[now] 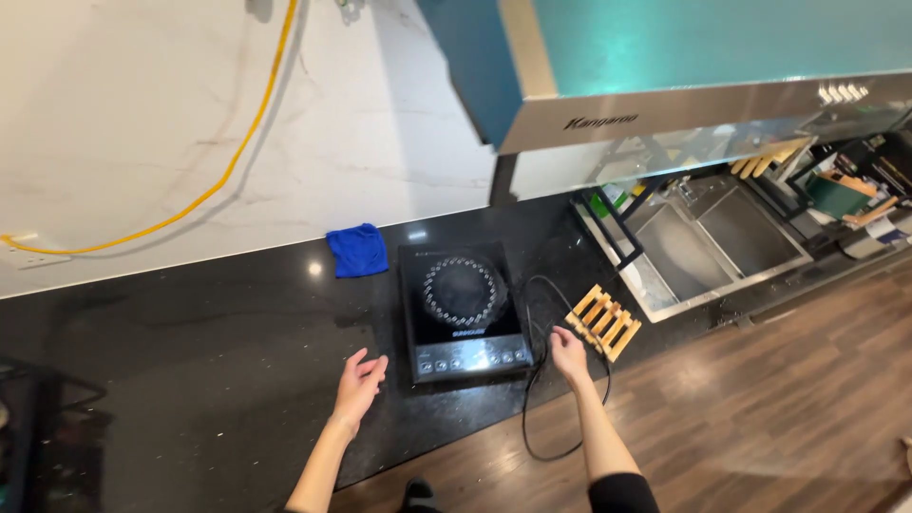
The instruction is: Cleaning a kitchen countertop by wiping it with a blue cloth and moving items like a wooden trivet to clean the entire surface.
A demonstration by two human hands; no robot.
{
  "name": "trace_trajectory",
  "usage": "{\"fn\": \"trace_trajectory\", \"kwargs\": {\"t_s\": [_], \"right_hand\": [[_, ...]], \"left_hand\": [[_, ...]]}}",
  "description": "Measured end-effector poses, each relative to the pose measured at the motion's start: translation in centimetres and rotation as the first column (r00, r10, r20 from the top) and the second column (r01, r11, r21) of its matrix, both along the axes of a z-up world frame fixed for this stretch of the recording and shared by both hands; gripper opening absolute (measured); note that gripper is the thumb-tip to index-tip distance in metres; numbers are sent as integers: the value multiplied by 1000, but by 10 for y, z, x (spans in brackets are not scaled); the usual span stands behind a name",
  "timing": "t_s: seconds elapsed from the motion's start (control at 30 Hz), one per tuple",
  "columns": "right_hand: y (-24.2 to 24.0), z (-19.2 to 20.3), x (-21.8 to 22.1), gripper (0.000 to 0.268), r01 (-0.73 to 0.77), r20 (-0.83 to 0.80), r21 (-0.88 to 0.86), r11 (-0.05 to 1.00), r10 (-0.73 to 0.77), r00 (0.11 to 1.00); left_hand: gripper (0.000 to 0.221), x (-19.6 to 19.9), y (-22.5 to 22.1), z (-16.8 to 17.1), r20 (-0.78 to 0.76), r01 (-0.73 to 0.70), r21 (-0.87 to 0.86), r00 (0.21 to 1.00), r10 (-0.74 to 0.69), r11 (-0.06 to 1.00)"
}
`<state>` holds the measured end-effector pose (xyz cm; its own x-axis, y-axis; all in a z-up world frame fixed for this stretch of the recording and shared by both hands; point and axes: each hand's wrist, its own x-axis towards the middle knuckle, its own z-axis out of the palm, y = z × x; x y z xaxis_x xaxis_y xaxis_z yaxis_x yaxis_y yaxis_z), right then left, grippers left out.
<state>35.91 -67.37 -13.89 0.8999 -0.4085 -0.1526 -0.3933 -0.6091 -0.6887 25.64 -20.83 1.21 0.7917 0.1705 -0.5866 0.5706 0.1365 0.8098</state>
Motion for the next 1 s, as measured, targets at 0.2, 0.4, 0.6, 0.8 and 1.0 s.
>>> {"fn": "trace_trajectory", "kwargs": {"t_s": [0.2, 0.4, 0.6, 0.8, 1.0], "right_hand": [[-38, -134, 84, 49, -29, -127, 109, 994, 43, 991], [2, -49, 69, 69, -29, -241, 252, 967, 92, 966], [34, -2, 70, 54, -296, -153, 150, 943, 317, 936], [51, 24, 70, 61, -237, -281, 48, 970, 241, 929], [49, -3, 73, 54, -155, 34, 175, 972, 152, 988]], "left_hand": [[95, 75, -45, -118, 0, 37, 77, 999, -37, 996], [98, 118, -69, -164, -41, -26, 76, 999, 29, 997], [79, 143, -77, -202, -63, -11, 235, 998, 27, 972], [86, 150, -98, -219, 12, -79, 452, 997, 82, 888], [98, 106, -78, -95, -121, -59, 178, 989, 81, 982]]}}
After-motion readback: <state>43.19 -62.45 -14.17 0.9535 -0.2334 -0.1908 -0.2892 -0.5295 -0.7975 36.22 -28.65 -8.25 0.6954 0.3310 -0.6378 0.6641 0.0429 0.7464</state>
